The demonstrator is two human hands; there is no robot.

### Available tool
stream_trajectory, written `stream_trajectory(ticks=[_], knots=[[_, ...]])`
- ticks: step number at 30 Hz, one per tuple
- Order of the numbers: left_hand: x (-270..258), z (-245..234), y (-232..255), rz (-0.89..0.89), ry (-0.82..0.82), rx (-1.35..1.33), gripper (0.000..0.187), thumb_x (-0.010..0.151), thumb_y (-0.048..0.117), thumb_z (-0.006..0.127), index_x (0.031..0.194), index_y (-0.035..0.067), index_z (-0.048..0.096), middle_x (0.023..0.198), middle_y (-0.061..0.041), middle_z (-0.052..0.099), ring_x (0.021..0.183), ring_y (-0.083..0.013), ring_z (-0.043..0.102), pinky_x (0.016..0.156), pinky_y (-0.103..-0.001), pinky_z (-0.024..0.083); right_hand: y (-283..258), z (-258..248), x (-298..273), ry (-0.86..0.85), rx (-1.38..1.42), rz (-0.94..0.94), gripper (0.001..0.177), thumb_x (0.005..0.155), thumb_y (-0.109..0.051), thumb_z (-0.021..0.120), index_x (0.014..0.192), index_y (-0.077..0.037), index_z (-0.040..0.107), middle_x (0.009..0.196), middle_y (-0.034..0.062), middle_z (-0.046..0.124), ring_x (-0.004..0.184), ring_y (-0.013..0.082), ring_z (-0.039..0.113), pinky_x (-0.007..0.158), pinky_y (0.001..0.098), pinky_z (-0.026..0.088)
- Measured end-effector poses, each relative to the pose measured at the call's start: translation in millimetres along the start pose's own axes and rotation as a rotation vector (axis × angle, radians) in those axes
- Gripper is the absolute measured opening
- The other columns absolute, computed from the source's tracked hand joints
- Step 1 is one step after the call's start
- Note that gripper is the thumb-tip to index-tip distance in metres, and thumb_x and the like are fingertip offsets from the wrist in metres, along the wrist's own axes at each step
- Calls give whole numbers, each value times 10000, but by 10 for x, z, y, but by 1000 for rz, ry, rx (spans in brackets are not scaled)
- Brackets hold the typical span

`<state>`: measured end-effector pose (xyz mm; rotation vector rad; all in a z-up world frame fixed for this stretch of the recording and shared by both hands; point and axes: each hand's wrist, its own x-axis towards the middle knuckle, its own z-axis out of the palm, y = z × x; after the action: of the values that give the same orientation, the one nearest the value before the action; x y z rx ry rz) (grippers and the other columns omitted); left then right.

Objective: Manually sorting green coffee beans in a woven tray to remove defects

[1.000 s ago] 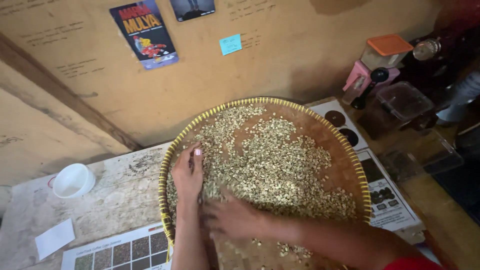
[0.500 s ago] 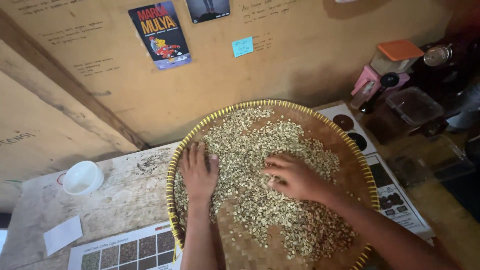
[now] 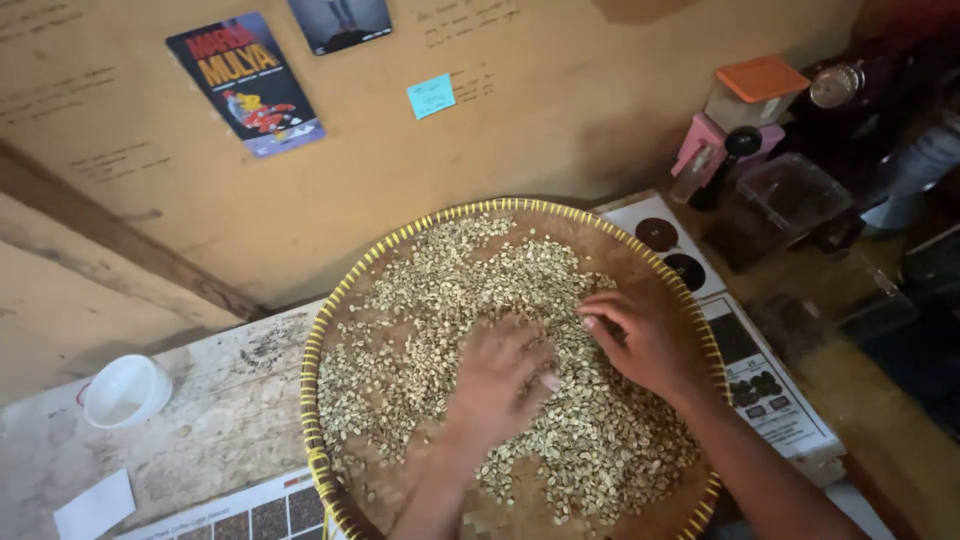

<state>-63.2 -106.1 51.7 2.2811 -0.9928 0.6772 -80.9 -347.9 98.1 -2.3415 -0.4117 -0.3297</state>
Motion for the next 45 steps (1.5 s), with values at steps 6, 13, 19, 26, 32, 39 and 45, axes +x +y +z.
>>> stream_trajectory(ticks=[6, 13, 19, 26, 32, 39, 45], knots=[[39, -3, 207, 28, -442, -58, 430, 899, 381, 701, 1301, 242, 641, 1456, -48, 460, 1404, -285, 364, 1139, -631, 309, 361, 202, -169, -7, -193, 33, 326, 1036, -357, 522, 1179, -160, 739, 1232, -5, 723, 1048, 192, 692, 818, 349, 526], [-125, -107, -347, -238, -419, 183, 365, 811, 344, 777, 1160, 277, 696, 1286, 4, 578, 1296, -285, 444, 1129, -590, 314, 290, 120, -130, 6, -178, -2, 242, 986, -254, 611, 1127, -131, 764, 1152, 9, 748, 1021, 180, 690, 832, 340, 527], [70, -65, 127, 18, -66, 128, 306, 898, 376, 617, 1171, 238, 622, 1330, 26, 515, 1309, -250, 434, 1063, -553, 393, 530, 334, -171, 15, -11, -45, 202, 983, -143, 614, 1112, -62, 747, 1116, 64, 715, 1033, 228, 671, 882, 374, 531], [9, 187, 221, 55, -481, 0, 407, 996, 512, 513, 1304, 260, 598, 1428, -21, 465, 1377, -274, 352, 1122, -553, 299, 501, 328, -154, 2, -82, -92, 209, 993, -168, 595, 1099, -52, 733, 1073, 62, 712, 999, 239, 644, 853, 380, 498], [42, -138, -217, -225, -590, 236, 337, 911, 307, 683, 1235, 226, 635, 1223, -42, 523, 1149, -309, 564, 963, -504, 439, 500, 325, -154, 3, -10, -96, 173, 1039, -139, 585, 1037, -76, 746, 997, 79, 719, 968, 306, 706, 833, 448, 582], [-220, -34, -585, -169, -188, 185, 352, 850, 374, 782, 1176, 331, 655, 1125, 83, 575, 1055, -200, 602, 878, -457, 502, 58, 433, -360, -76, -240, -430, 84, 941, -155, 675, 989, -135, 741, 994, 56, 697, 1010, 284, 673, 893, 457, 548], [-276, -58, -738, -203, -4, 77, 260, 910, 336, 739, 1161, 277, 708, 1102, 58, 635, 996, -211, 639, 786, -391, 507, 66, 696, -608, -401, -144, -512, 39, 922, -80, 645, 910, -94, 680, 1015, 71, 675, 880, 283, 667, 768, 469, 545]])
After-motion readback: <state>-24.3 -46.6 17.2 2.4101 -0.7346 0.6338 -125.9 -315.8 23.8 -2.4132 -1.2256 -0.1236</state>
